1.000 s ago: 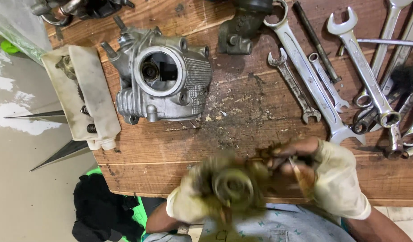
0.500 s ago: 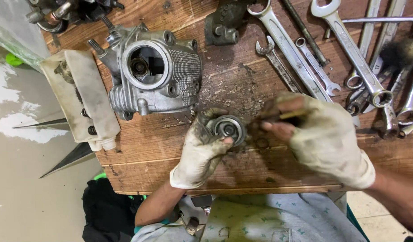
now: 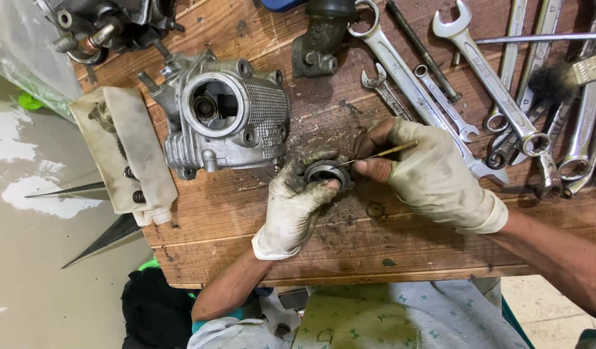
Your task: Cleaning a ball bearing and motorcycle engine component using a brush and solvent
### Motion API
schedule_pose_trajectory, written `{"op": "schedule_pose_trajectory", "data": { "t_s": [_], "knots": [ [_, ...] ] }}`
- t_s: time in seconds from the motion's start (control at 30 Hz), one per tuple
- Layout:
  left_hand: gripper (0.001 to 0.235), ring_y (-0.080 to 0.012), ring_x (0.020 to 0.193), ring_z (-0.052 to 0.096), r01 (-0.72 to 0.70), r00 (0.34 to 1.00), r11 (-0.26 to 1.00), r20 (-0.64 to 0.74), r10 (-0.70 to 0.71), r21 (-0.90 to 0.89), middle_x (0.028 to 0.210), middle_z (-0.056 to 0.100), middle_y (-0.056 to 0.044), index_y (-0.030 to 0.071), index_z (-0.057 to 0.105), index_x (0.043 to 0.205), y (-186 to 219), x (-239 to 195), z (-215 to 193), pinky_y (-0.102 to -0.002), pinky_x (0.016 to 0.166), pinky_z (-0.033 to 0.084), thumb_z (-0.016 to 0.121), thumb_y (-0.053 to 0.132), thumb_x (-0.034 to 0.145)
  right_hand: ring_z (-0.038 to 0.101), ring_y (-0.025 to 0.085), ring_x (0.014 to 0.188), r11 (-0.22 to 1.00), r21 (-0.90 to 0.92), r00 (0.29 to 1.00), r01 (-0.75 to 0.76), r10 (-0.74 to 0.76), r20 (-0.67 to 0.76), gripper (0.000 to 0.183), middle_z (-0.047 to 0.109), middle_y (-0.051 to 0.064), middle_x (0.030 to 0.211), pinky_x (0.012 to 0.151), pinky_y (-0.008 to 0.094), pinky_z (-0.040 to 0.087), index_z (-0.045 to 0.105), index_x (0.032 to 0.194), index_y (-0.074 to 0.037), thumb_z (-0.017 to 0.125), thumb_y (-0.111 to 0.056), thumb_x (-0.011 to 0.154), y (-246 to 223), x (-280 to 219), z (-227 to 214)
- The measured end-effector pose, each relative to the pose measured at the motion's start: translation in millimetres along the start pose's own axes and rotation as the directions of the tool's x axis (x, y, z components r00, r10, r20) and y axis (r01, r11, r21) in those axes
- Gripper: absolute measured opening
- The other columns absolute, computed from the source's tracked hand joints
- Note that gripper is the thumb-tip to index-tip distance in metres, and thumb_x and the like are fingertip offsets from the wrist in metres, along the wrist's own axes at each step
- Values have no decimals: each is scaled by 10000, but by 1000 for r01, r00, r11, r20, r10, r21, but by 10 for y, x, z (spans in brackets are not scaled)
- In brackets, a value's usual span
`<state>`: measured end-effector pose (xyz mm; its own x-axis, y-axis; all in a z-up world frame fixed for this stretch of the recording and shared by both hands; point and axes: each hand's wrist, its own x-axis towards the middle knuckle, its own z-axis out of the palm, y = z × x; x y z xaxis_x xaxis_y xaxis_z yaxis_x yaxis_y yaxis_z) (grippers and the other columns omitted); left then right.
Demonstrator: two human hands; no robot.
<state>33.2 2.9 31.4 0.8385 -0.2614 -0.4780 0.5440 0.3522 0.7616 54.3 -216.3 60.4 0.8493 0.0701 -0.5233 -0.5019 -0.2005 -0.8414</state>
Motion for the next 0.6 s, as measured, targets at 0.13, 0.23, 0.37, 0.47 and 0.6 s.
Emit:
{"op": "schedule_pose_trajectory", "data": {
  "t_s": [0.13,0.23,0.37,0.47,0.6],
  "knots": [
    [354,-240,1027,724,-84,996,996,21,85,-30,1151,749,-176,-31,677,1207,-22,36,-22,-346,962,593,779,-10,869,648,110,837,982,38,983,184,-183,-34,225,719,5,915,771,242,530,677,1001,-96,841,-141,853,78,45,-26],
    [299,-306,992,736,-117,991,991,59,121,-68,1135,742,-215,-31,667,1162,6,35,-19,-375,871,610,771,6,884,673,161,914,952,45,953,304,-303,-24,187,706,48,987,850,281,533,617,1052,-64,733,-153,935,26,78,-65],
    [319,-278,986,722,-130,990,984,39,135,-118,1200,717,-183,-26,651,1199,-67,52,-82,-420,863,640,772,7,905,717,208,841,835,174,844,522,-535,31,126,666,104,985,789,274,636,521,1097,-29,609,-31,1008,-13,86,-18],
    [402,-172,1120,668,-137,991,981,11,137,137,1261,711,-97,36,653,1295,63,44,-7,-283,1008,541,777,140,927,677,172,857,821,-12,821,571,-571,14,150,702,83,1031,775,261,564,622,1141,-20,630,-86,1007,47,99,64],
    [463,-186,1163,655,-133,990,970,-25,141,201,1278,710,-104,38,634,1348,6,75,-66,-305,1033,547,776,154,922,696,228,829,712,-110,719,693,-695,28,126,714,129,1014,743,308,569,602,1098,6,651,-6,983,-10,104,89]
  ]
}}
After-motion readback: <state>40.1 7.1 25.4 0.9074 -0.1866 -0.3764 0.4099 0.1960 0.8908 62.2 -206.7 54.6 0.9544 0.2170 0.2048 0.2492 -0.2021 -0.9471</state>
